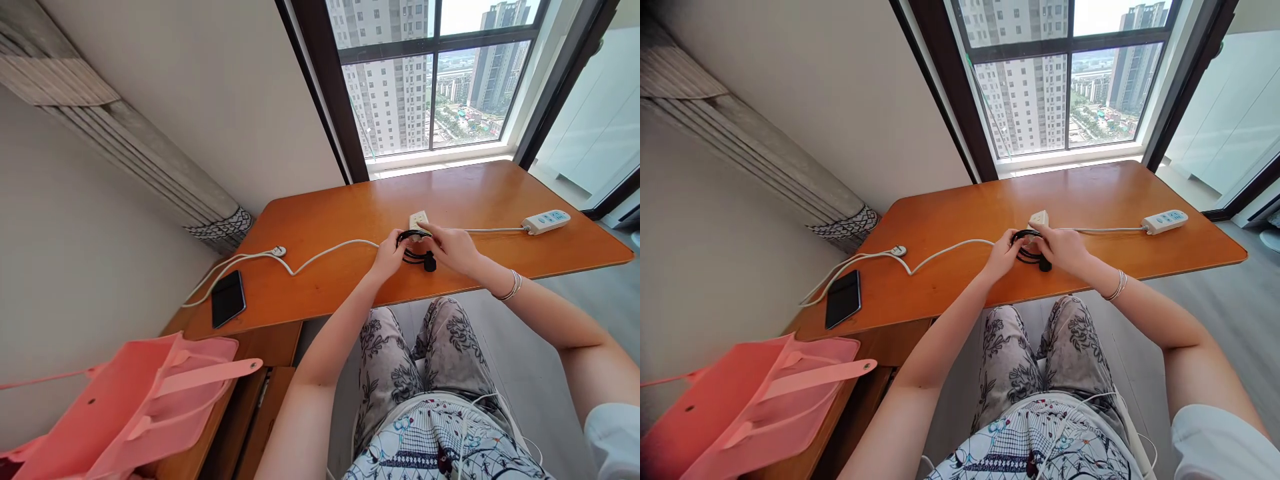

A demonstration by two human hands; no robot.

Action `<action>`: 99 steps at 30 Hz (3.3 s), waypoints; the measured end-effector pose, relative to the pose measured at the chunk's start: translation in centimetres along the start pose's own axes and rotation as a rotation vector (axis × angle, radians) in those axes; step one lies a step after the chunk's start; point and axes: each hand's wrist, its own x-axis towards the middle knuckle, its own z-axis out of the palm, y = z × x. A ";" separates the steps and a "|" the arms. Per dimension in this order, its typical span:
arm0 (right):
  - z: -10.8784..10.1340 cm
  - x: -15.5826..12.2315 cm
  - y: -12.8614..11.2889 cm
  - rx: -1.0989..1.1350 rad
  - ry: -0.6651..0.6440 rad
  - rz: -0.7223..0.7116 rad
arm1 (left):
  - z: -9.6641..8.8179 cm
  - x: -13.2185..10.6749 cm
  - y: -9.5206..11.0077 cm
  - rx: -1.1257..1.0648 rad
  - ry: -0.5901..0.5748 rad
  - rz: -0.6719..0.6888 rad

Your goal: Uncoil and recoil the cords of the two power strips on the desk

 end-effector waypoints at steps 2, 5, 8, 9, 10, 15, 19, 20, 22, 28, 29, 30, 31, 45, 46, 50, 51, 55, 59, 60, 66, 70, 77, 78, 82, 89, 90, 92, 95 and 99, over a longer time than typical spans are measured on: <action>-0.8 0.3 1.3 -0.064 0.087 0.036 | -0.4 -0.4 -0.3 -0.059 -0.056 -0.035; -1.1 1.4 4.1 -0.030 0.066 -0.068 | -0.7 -1.0 -0.6 -0.151 -0.100 -0.078; -0.3 2.1 6.3 -0.089 -0.098 -0.232 | -0.9 -1.2 -0.5 -0.162 -0.116 -0.088; 0.0 2.3 6.6 -0.110 -0.145 -0.258 | -0.9 -1.2 -0.4 -0.159 -0.124 -0.088; 0.4 2.4 6.9 -0.128 -0.175 -0.269 | -1.0 -1.2 -0.3 -0.157 -0.134 -0.088; 1.6 3.0 6.4 -0.193 -0.180 -0.301 | -1.4 -1.2 0.5 -0.213 -0.131 -0.122; 1.6 3.3 5.6 -0.189 -0.146 -0.326 | -1.7 -1.4 1.0 -0.418 -0.051 -0.212; 1.6 3.2 5.3 -0.180 -0.133 -0.326 | -1.8 -1.4 1.1 -0.483 -0.022 -0.231; 1.5 3.0 4.8 -0.169 -0.098 -0.316 | -1.9 -1.4 1.2 -0.594 0.029 -0.264; 1.2 2.3 3.0 -0.186 0.007 -0.231 | -1.3 -1.6 1.1 -0.829 0.079 -0.382; 1.2 2.2 2.8 -0.180 0.032 -0.212 | -1.1 -1.8 1.1 -0.858 0.065 -0.395; 1.2 2.2 2.7 -0.170 0.060 -0.193 | -0.9 -2.1 1.1 -0.885 0.047 -0.396; 1.2 2.2 2.7 -0.158 0.090 -0.176 | -0.7 -2.5 1.2 -0.906 0.027 -0.383; 0.6 1.5 2.6 -0.318 0.183 -0.133 | 2.4 -5.8 2.6 -0.784 0.100 -0.122; 0.6 1.4 2.6 -0.324 0.191 -0.143 | 2.4 -5.8 2.7 -0.777 0.111 -0.113; 0.4 1.2 2.9 -0.335 0.218 -0.156 | 2.0 -5.6 2.5 -0.781 0.149 -0.034; 0.3 1.1 3.0 -0.337 0.223 -0.157 | 1.8 -5.5 2.5 -0.786 0.156 -0.020; 0.2 0.5 3.3 -0.348 0.245 -0.169 | 0.9 -5.6 2.4 -0.787 0.146 -0.045; 0.2 0.0 3.7 -0.366 0.271 -0.193 | 0.3 -5.8 2.7 -0.756 0.173 -0.098; 0.3 0.0 3.8 -0.367 0.278 -0.199 | 0.2 -5.8 2.8 -0.749 0.182 -0.114; 0.3 -0.2 4.1 -0.348 0.307 -0.212 | -0.3 -5.6 3.2 -0.670 0.223 -0.128; 0.1 -0.4 3.9 -0.328 0.337 -0.216 | -0.7 -5.6 3.0 -0.595 0.227 -0.117; 0.0 -0.6 3.7 -0.373 0.350 -0.284 | -0.8 -5.6 1.9 -0.507 0.200 -0.221; -0.1 -0.7 3.8 -0.381 0.351 -0.294 | -0.8 -5.6 1.8 -0.490 0.201 -0.211; -0.2 -0.9 4.1 -0.425 0.344 -0.327 | -0.8 -5.6 2.0 -0.444 0.226 -0.132; -0.6 -1.6 4.5 -0.460 0.289 -0.327 | -1.3 -5.8 2.6 -0.417 0.238 -0.136; -0.6 -1.6 4.4 -0.456 0.278 -0.319 | -1.3 -5.8 2.6 -0.423 0.239 -0.137; -0.7 -1.7 4.4 -0.452 0.260 -0.301 | -1.2 -5.8 2.5 -0.431 0.238 -0.135; -0.7 -1.7 4.4 -0.456 0.236 -0.283 | -1.0 -5.9 2.2 -0.423 0.245 -0.134; -0.7 -1.8 4.5 -0.460 0.210 -0.302 | -1.0 -6.0 1.8 -0.325 0.274 -0.157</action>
